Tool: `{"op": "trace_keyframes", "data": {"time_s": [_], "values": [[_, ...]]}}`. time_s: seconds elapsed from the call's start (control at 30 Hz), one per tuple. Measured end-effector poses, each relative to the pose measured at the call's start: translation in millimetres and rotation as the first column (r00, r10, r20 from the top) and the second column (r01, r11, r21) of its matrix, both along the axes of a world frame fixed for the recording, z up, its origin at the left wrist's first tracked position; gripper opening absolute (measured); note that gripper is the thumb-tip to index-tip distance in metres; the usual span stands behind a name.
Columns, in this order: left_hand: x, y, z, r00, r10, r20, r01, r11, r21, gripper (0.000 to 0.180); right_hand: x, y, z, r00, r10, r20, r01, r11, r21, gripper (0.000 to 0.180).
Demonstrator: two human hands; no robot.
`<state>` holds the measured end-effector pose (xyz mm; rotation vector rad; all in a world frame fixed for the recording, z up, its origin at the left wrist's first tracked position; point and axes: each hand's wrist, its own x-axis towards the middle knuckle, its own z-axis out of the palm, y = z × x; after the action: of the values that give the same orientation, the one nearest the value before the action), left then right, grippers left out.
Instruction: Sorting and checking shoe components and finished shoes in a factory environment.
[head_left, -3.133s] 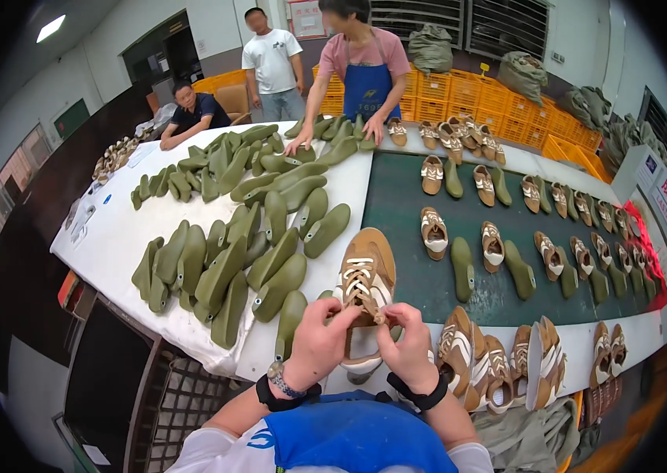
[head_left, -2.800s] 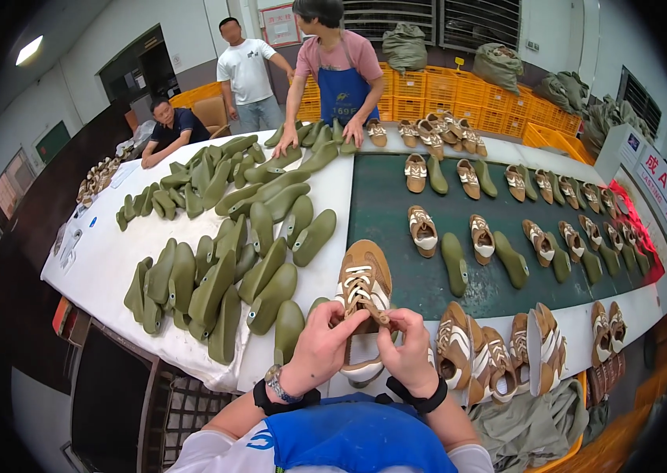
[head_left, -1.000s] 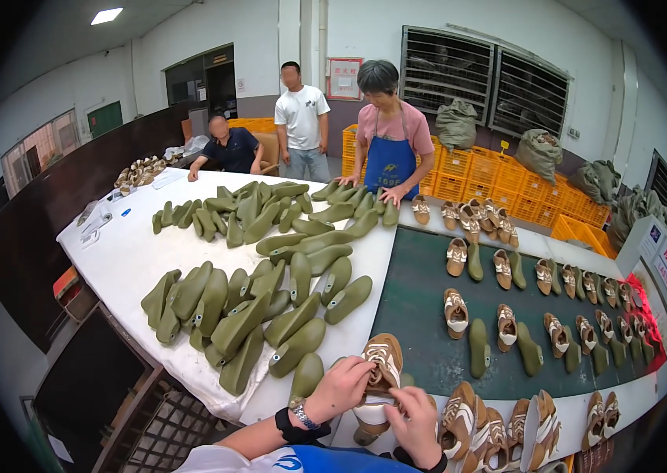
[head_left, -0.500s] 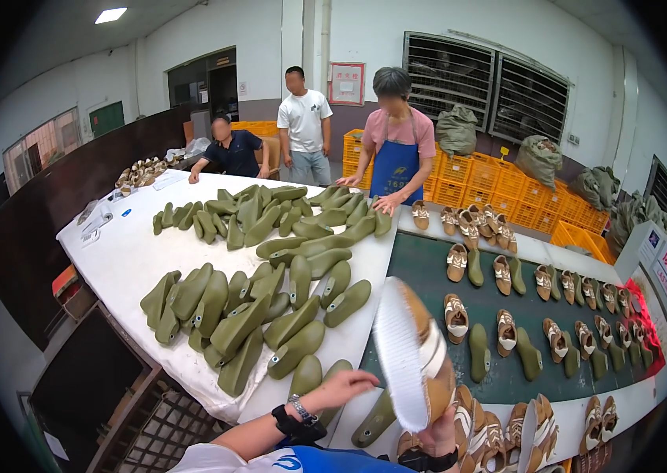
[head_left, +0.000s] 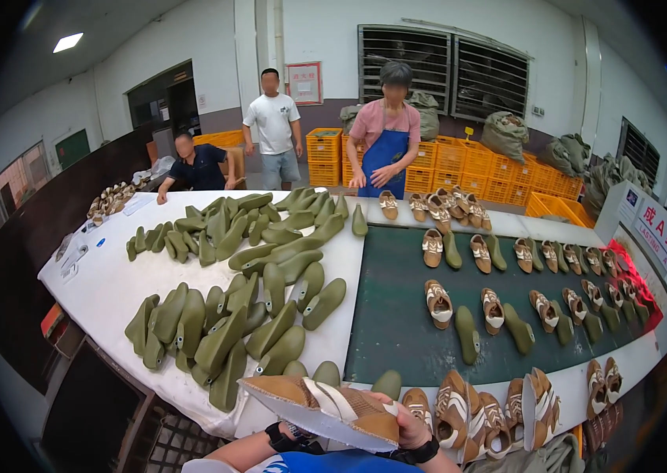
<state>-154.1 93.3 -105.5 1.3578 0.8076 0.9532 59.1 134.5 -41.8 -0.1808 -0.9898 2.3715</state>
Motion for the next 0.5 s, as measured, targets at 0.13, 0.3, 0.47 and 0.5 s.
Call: {"op": "trace_keyframes", "data": {"time_s": [0.13, 0.3, 0.47, 0.5], "values": [[2, 2, 1, 0.998, -0.067, 0.015, 0.068, 0.997, -0.042, 0.035, -3, -1, 5, 1.0, 0.028, -0.01, -0.028, 0.999, -0.021, 0.092], [3, 3, 1, 0.989, -0.142, 0.046, 0.146, 0.984, -0.103, 0.034, -2, 4, -6, 0.998, 0.042, -0.039, -0.043, 0.998, -0.035, 0.092], [-3, -6, -7, 0.972, -0.222, 0.08, 0.233, 0.956, -0.177, 0.034, -1, 3, -7, 0.995, 0.072, -0.076, -0.076, 0.995, -0.062, 0.088], [2, 1, -1, 0.967, -0.239, 0.088, 0.252, 0.948, -0.194, 0.034, -1, 5, -10, 0.992, 0.076, -0.098, -0.08, 0.996, -0.047, 0.087]]}}
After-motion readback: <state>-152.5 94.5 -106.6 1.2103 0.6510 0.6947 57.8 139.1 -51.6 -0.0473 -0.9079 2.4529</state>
